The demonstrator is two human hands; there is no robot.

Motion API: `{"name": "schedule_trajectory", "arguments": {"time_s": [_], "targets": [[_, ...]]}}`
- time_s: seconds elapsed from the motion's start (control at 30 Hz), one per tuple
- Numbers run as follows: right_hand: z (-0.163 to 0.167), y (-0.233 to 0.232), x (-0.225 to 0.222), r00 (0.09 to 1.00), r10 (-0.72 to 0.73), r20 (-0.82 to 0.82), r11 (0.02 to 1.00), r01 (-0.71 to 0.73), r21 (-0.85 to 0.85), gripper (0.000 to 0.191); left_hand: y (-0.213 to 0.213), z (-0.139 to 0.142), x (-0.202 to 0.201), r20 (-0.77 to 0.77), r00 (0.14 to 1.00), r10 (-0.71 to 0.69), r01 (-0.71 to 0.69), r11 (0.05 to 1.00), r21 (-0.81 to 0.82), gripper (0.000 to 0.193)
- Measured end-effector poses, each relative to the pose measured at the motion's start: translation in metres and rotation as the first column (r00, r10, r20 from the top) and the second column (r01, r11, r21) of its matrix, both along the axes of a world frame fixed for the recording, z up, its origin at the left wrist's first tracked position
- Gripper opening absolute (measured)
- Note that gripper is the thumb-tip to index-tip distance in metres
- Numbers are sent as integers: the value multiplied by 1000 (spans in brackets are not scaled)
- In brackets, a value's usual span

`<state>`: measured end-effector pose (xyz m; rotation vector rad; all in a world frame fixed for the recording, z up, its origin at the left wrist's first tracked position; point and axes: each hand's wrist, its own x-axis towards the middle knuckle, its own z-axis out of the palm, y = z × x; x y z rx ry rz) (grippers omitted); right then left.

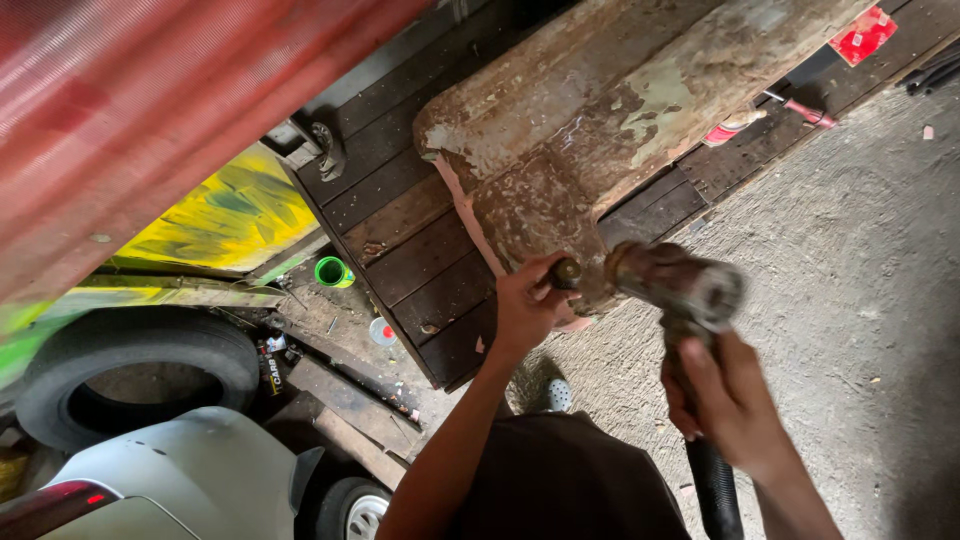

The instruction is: The person repeatedly strikes a small cylindrical metal object with a hammer on a wooden workbench. The person holds the object steady with one hand while striking it with the other, occasionally repositioning the object.

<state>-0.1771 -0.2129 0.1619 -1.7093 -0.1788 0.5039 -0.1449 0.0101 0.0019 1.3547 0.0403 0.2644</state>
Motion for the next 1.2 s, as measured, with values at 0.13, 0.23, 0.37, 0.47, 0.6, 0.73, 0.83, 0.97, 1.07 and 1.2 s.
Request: {"name": "schedule_trajectory", "arguments": {"time_s": [0.13,0.23,0.37,0.47,0.6,0.73,0.83,0.97,1.07,1.2], "targets": [[-5,2,-8,993,-46,113,998,40,53,43,-5,-12,-3,40,999,12,-15,997,79,42],[-36,18,1,972,-74,-222,968,16,-251,48,-2,-35,-8,148,987,60,-104,943,316,44],[-62,22,0,977,-36,-208,975,-11,-222,37,37,-61,-33,-272,962,26,-126,926,-356,26],[-61,12,-6,933,-153,-326,982,105,-159,35,57,-63,-64,-164,943,290,-310,944,-113,31],[-59,6,-3,961,-89,-262,994,70,-82,35,61,-49,-74,-407,806,430,-434,897,87,37],[-63,2,1,938,-94,-334,995,77,-64,34,51,-40,-55,-299,829,473,-534,828,-170,29],[-66,-1,2,941,-59,-334,998,46,-48,33,42,-41,-38,-132,847,515,-526,777,-344,35],[-69,0,13,938,-13,-348,1000,7,-19,34,34,-45,-19,-126,836,534,-536,747,-393,46],[-69,2,28,936,10,-353,999,-21,-28,33,35,-50,-8,-158,822,547,-567,762,-312,47],[-68,9,50,939,121,-322,987,-147,-58,47,46,-60,-6,-332,853,403,-501,810,-304,42]]}}
